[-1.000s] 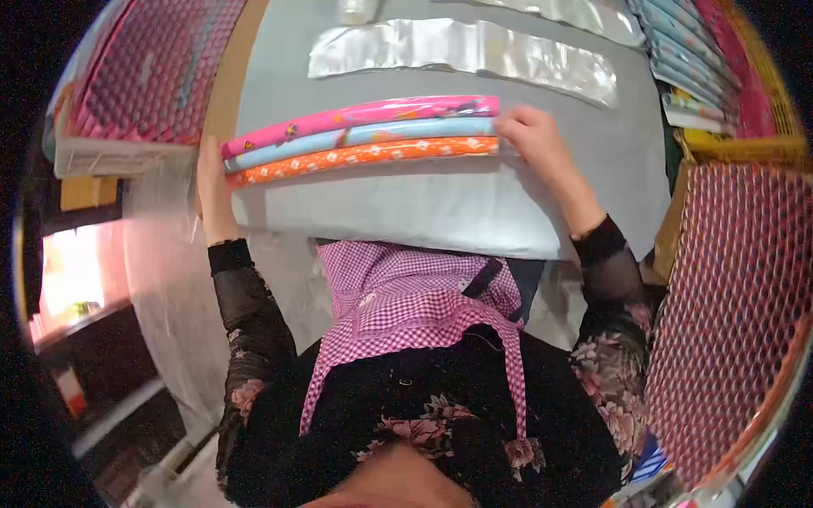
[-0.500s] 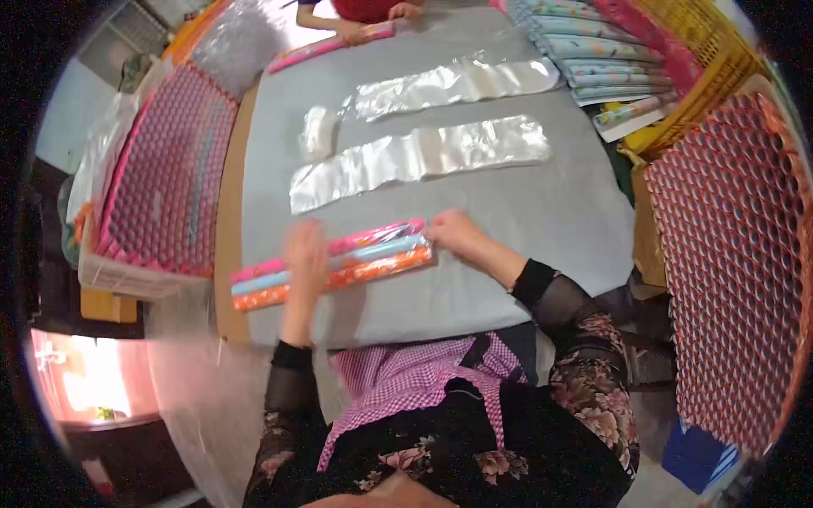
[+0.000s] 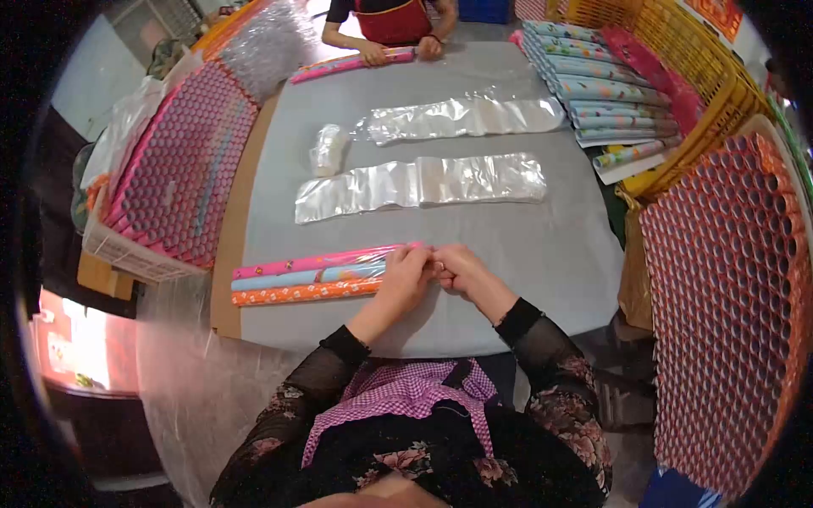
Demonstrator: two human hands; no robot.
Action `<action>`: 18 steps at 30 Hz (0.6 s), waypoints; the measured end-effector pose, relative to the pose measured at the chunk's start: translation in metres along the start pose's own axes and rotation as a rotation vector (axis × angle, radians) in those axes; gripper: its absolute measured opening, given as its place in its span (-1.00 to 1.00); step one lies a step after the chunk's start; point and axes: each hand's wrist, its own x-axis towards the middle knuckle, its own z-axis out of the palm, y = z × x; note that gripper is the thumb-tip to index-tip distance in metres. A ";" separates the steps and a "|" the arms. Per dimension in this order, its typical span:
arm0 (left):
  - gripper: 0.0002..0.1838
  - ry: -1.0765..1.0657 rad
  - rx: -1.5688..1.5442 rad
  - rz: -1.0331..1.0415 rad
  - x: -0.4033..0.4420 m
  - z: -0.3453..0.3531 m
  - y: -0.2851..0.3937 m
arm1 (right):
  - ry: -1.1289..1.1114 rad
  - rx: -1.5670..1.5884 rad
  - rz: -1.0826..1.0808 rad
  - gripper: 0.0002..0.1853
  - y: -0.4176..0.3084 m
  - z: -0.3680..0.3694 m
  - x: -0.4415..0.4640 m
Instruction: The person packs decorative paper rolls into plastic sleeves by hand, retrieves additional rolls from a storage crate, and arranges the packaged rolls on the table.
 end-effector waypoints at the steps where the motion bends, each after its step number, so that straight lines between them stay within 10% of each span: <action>1: -0.63 0.009 0.010 -0.008 -0.001 0.000 -0.002 | -0.068 0.109 0.023 -0.82 0.000 -0.003 -0.001; 18: -0.82 0.043 0.186 -0.029 0.001 0.014 -0.011 | -0.077 0.908 0.082 -0.96 0.023 -0.008 -0.018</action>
